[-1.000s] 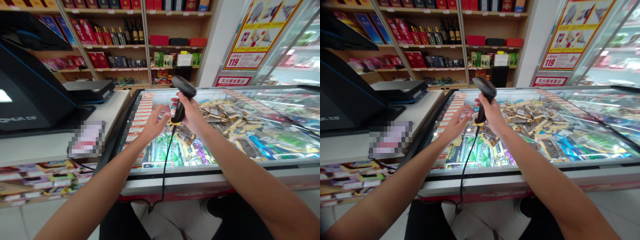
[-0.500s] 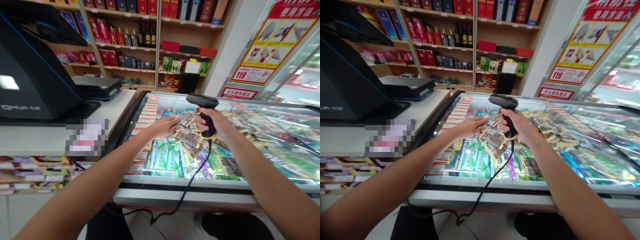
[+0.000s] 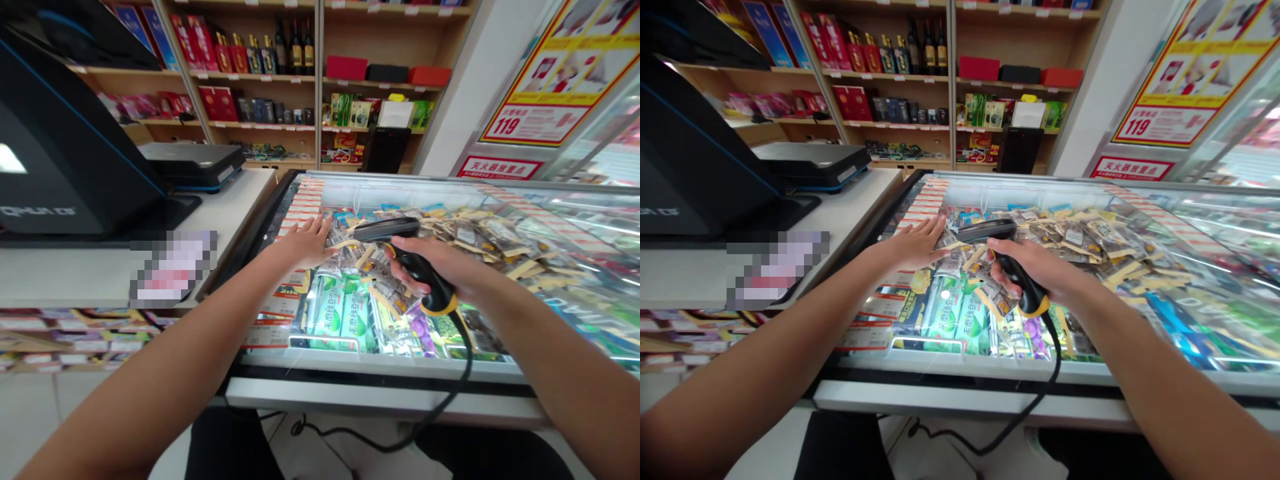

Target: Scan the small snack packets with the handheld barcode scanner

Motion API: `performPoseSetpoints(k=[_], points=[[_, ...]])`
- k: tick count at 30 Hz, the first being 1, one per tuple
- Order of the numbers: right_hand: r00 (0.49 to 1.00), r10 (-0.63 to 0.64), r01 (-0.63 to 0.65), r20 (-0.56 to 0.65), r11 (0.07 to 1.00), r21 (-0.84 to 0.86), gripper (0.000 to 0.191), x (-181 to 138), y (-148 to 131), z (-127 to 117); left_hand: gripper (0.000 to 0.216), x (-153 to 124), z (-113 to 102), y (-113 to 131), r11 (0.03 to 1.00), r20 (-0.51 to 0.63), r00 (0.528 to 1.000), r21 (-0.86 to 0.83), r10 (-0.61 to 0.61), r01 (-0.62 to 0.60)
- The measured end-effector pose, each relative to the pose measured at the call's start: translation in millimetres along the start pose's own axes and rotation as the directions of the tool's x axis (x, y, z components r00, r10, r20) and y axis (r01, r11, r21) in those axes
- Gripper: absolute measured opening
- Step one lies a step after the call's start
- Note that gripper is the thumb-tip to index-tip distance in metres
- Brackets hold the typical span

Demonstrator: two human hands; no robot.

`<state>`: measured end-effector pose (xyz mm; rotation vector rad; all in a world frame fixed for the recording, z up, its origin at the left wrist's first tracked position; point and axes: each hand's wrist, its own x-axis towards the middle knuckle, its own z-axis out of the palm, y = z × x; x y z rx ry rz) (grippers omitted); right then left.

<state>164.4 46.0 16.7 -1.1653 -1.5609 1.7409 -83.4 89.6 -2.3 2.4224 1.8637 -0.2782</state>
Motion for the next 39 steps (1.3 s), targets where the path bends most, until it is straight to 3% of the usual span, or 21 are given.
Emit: performPoseSetpoints(k=[11, 18, 20, 22, 24, 26, 27, 29, 33, 36, 39], points=[[0.999, -0.003, 0.004, 0.041, 1.0, -0.015, 0.041, -3, -2, 3, 0.089, -2, -8, -7, 1.0, 0.016, 1.0, -0.023, 0.016, -0.015], [0.997, -0.06, 0.065, -0.056, 0.993, 0.099, 0.033, 0, -3, -3, 0.084, -15, -23, -23, 0.992, 0.078, 0.989, 0.046, -0.122, 0.119], [0.992, -0.072, 0.088, -0.102, 0.984, 0.153, 0.03, 1, -4, -6, 0.083, -18, -25, -21, 0.987, 0.027, 0.99, 0.09, -0.138, 0.136], [0.988, -0.097, 0.119, -0.123, 0.975, 0.187, 0.029, 1, -6, -8, 0.084, -18, -22, -12, 0.992, -0.074, 0.994, 0.1, -0.075, 0.082], [0.986, -0.119, 0.141, -0.119, 0.969, 0.201, 0.029, 0, -8, -9, 0.076, -16, -15, 3, 0.995, -0.164, 0.982, 0.037, 0.098, -0.094], [0.987, -0.137, 0.152, -0.089, 0.969, 0.193, 0.028, -1, -9, -9, 0.06, -13, -5, 24, 0.953, -0.249, 0.932, -0.08, 0.263, -0.291], [0.987, -0.146, 0.157, -0.073, 0.97, 0.183, 0.028, -2, -9, -9, 0.056, -12, 0, 35, 0.944, -0.304, 0.921, -0.142, 0.244, -0.297], [0.986, -0.155, 0.162, -0.053, 0.975, 0.154, 0.027, -3, -9, -7, 0.055, -11, 9, 55, 0.959, -0.382, 0.919, -0.208, 0.1, -0.191], [0.986, -0.156, 0.161, -0.052, 0.981, 0.11, 0.026, -4, -8, -3, 0.046, -14, 14, 74, 0.946, -0.339, 0.94, -0.295, 0.024, -0.131], [0.987, -0.151, 0.156, -0.05, 0.982, 0.111, 0.025, -4, -8, -4, 0.037, -15, 5, 64, 0.89, -0.257, 0.966, -0.441, -0.001, -0.117], [0.989, -0.147, 0.147, 0.016, 0.988, 0.042, 0.028, -7, -9, -11, 0.035, -11, -10, 35, 0.79, -0.202, 0.979, -0.599, 0.009, -0.13]])
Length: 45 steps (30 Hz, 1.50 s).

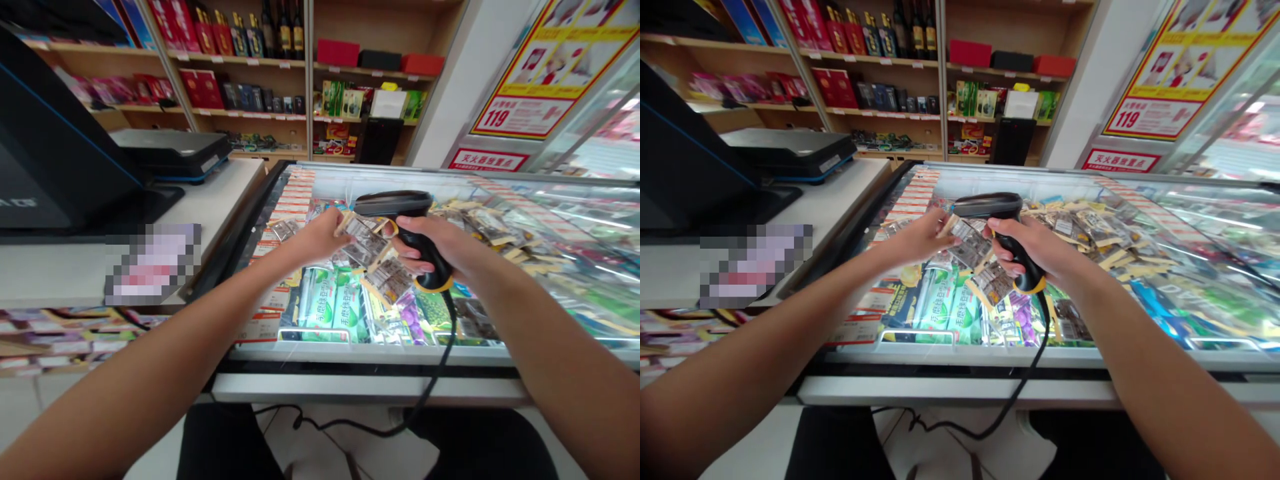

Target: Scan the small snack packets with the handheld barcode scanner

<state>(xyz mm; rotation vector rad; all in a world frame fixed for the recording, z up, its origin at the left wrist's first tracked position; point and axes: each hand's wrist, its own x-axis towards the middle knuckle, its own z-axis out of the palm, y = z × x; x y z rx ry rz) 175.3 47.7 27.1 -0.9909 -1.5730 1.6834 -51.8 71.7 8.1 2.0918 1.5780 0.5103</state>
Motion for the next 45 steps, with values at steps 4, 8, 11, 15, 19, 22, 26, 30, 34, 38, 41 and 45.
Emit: performPoseSetpoints(k=[4, 8, 11, 15, 19, 22, 26, 30, 34, 38, 41, 45], points=[[0.997, 0.002, 0.013, 0.077, 0.98, -0.199, 0.032, -4, -1, -9, 0.033, 10, -41, -28, 0.997, -0.058, 0.998, 0.08, -0.002, 0.007], [0.995, 0.001, 0.025, 0.095, 0.961, -0.276, 0.037, -3, 1, -11, 0.036, 14, -62, -46, 0.988, -0.128, 0.989, 0.127, -0.069, 0.086], [0.994, 0.011, 0.02, 0.106, 0.957, -0.289, 0.037, -1, 3, -10, 0.039, 15, -65, -50, 0.979, -0.159, 0.984, 0.171, -0.081, 0.109], [0.994, 0.014, 0.022, 0.112, 0.949, -0.315, 0.038, 0, 4, -10, 0.041, 14, -65, -49, 0.982, -0.142, 0.985, 0.145, -0.1, 0.121], [0.994, -0.009, 0.045, 0.113, 0.948, -0.314, 0.038, 0, 4, -12, 0.041, 13, -67, -49, 0.979, -0.157, 0.979, 0.134, -0.132, 0.153], [0.996, -0.056, 0.074, 0.075, 0.959, -0.274, 0.034, 1, 4, -11, 0.034, 19, -68, -56, 0.976, -0.283, 0.95, 0.13, -0.135, 0.177], [0.998, -0.06, 0.061, 0.01, 0.966, -0.252, 0.034, 2, 2, -7, 0.029, 31, -67, -78, 0.951, -0.467, 0.875, 0.195, -0.123, 0.238], [0.999, -0.035, 0.035, 0.002, 0.969, -0.246, 0.034, 4, 4, -7, 0.032, 33, -62, -90, 0.914, -0.459, 0.877, 0.28, -0.14, 0.293], [1.0, -0.028, 0.027, 0.0, 0.968, -0.248, 0.034, 4, 4, -7, 0.044, 21, -48, -69, 0.85, -0.492, 0.866, 0.417, -0.088, 0.323], [1.0, 0.004, -0.01, -0.03, 0.979, -0.202, 0.033, 2, 2, -8, 0.045, 7, -15, -29, 0.826, -0.282, 0.95, 0.562, 0.134, 0.05], [0.999, 0.025, -0.029, -0.03, 0.987, -0.156, 0.033, 2, 2, -8, 0.061, 0, 16, -8, 0.822, -0.139, 0.973, 0.564, 0.187, -0.077], [0.998, 0.042, -0.05, -0.055, 0.989, -0.141, 0.035, 1, 1, -7, 0.065, 0, 35, -2, 0.843, -0.085, 0.983, 0.53, 0.164, -0.095]])
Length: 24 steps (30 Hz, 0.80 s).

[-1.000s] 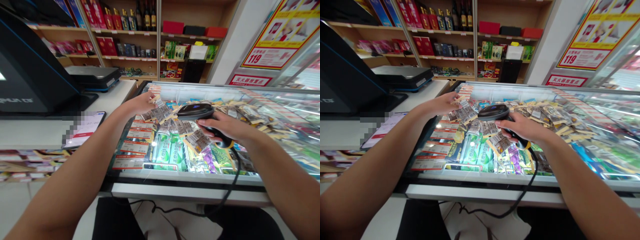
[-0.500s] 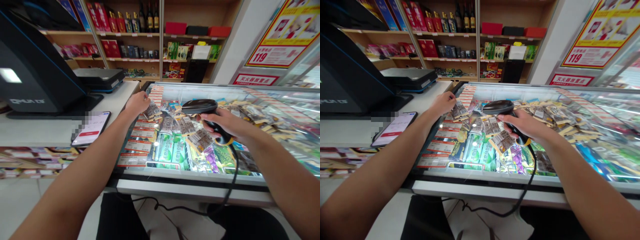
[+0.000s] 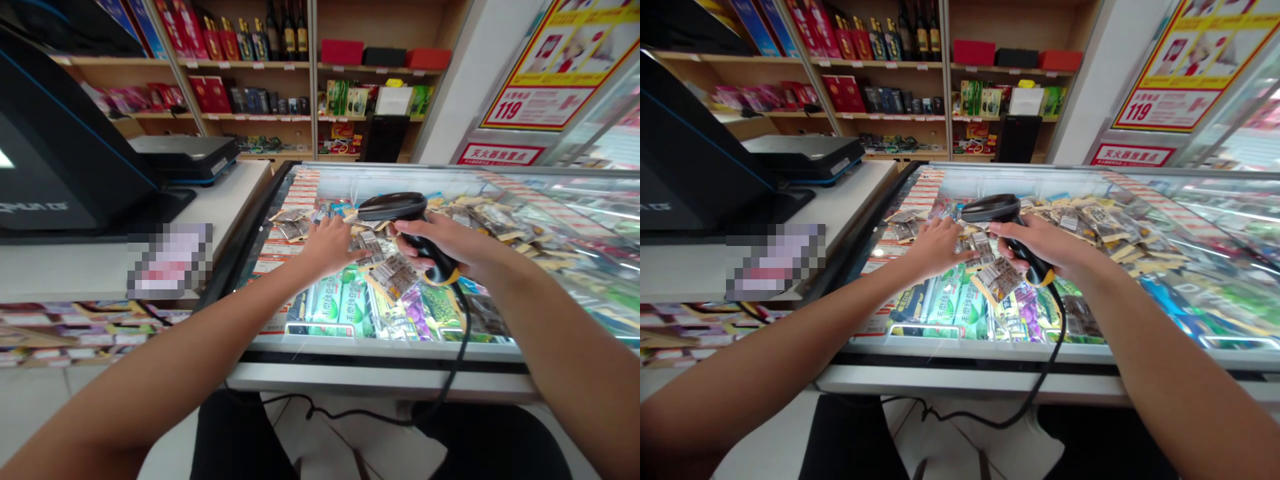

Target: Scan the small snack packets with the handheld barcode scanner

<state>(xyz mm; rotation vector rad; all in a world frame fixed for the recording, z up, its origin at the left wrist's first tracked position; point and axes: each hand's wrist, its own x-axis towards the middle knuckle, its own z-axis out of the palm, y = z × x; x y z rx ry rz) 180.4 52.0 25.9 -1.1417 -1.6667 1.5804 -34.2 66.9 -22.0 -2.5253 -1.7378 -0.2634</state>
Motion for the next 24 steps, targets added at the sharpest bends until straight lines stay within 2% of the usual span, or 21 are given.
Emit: performPoseSetpoints(k=[3, 5, 9, 13, 18, 24], points=[[1.0, 0.026, -0.026, 0.013, 1.0, 0.003, 0.037, -1, 0, -1, 0.06, 4, -6, -12, 0.997, -0.004, 1.0, -0.077, -0.016, 0.016], [0.998, 0.041, -0.041, 0.055, 0.999, -0.01, 0.039, -1, 0, -2, 0.055, 8, -16, -26, 0.987, 0.017, 0.997, -0.139, -0.073, 0.075], [0.99, 0.059, -0.051, 0.13, 0.997, -0.065, 0.04, 1, 2, -2, 0.053, 14, -35, -56, 0.951, -0.076, 0.976, -0.254, -0.203, 0.178], [0.988, 0.047, -0.039, 0.147, 0.997, -0.06, 0.04, 3, 6, 0, 0.058, 18, -42, -76, 0.938, -0.116, 0.958, -0.264, -0.264, 0.226], [0.984, 0.029, -0.027, 0.173, 0.999, -0.018, 0.039, 2, 7, 1, 0.056, 20, -39, -83, 0.936, -0.131, 0.949, -0.248, -0.287, 0.249], [0.995, 0.035, -0.038, 0.096, 0.999, 0.028, 0.035, 2, 6, 2, 0.056, 19, -41, -85, 0.941, -0.128, 0.95, -0.23, -0.284, 0.25]])
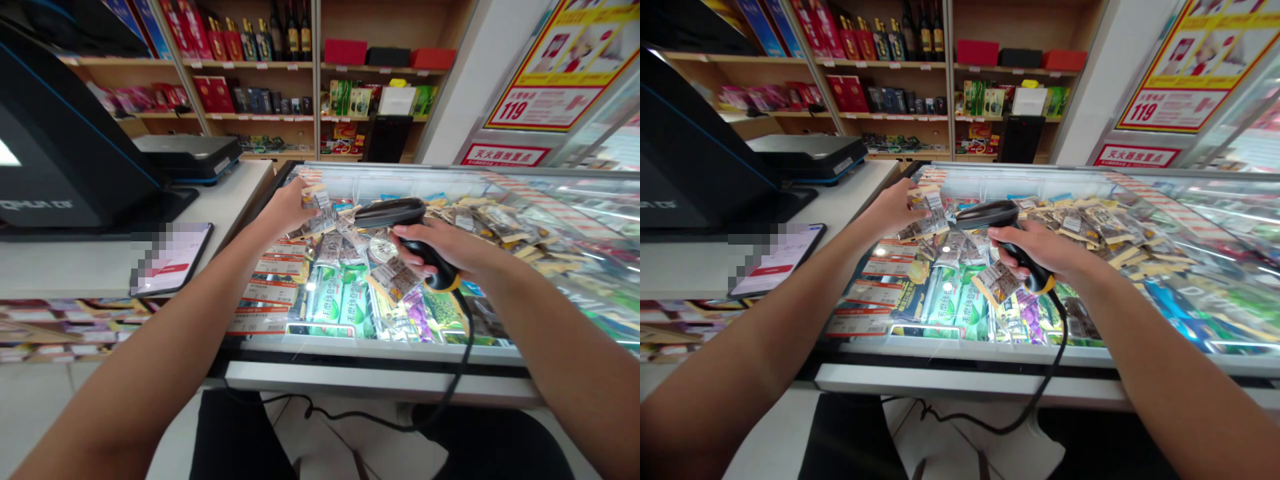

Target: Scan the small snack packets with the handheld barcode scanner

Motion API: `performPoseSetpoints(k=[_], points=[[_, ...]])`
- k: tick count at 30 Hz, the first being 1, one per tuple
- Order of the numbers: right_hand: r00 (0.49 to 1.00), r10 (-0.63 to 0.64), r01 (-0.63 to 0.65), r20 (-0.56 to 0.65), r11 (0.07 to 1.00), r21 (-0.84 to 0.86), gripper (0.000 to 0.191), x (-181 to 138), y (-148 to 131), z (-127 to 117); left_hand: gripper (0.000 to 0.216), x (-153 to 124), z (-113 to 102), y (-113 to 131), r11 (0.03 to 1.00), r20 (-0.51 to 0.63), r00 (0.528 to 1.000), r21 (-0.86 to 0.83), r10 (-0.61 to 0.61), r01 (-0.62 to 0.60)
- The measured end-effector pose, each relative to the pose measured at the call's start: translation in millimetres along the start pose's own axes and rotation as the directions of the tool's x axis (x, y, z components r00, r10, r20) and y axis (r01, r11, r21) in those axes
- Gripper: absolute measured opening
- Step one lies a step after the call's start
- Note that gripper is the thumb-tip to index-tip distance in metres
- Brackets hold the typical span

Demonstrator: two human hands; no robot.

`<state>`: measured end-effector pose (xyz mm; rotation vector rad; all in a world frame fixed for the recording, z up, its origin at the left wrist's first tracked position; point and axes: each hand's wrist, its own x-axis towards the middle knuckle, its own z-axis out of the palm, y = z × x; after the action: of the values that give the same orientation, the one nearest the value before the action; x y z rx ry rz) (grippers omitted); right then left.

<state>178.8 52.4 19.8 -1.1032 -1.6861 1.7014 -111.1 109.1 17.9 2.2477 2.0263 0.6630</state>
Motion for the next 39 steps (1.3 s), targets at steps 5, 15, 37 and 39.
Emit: performPoseSetpoints(k=[5, 15, 37, 39], points=[[0.993, -0.031, 0.043, -0.115, 0.994, 0.1, 0.027, 2, -3, -1, 0.06, -5, -5, -3, 0.982, -0.111, 0.994, 0.188, -0.007, 0.028], [0.977, -0.047, 0.082, -0.208, 0.984, 0.16, 0.028, 1, -7, 4, 0.064, -37, 49, 57, 0.801, 0.275, 0.807, 0.167, 0.522, -0.575], [1.0, -0.003, 0.003, 0.009, 0.998, 0.056, 0.036, 6, 4, 6, 0.083, -94, 3, 85, 0.834, 0.555, 0.768, 0.219, 0.32, -0.506], [1.0, 0.007, -0.007, -0.001, 0.998, 0.066, 0.037, 6, 4, 7, 0.081, -94, 4, 86, 0.834, 0.544, 0.775, 0.224, 0.323, -0.505]])
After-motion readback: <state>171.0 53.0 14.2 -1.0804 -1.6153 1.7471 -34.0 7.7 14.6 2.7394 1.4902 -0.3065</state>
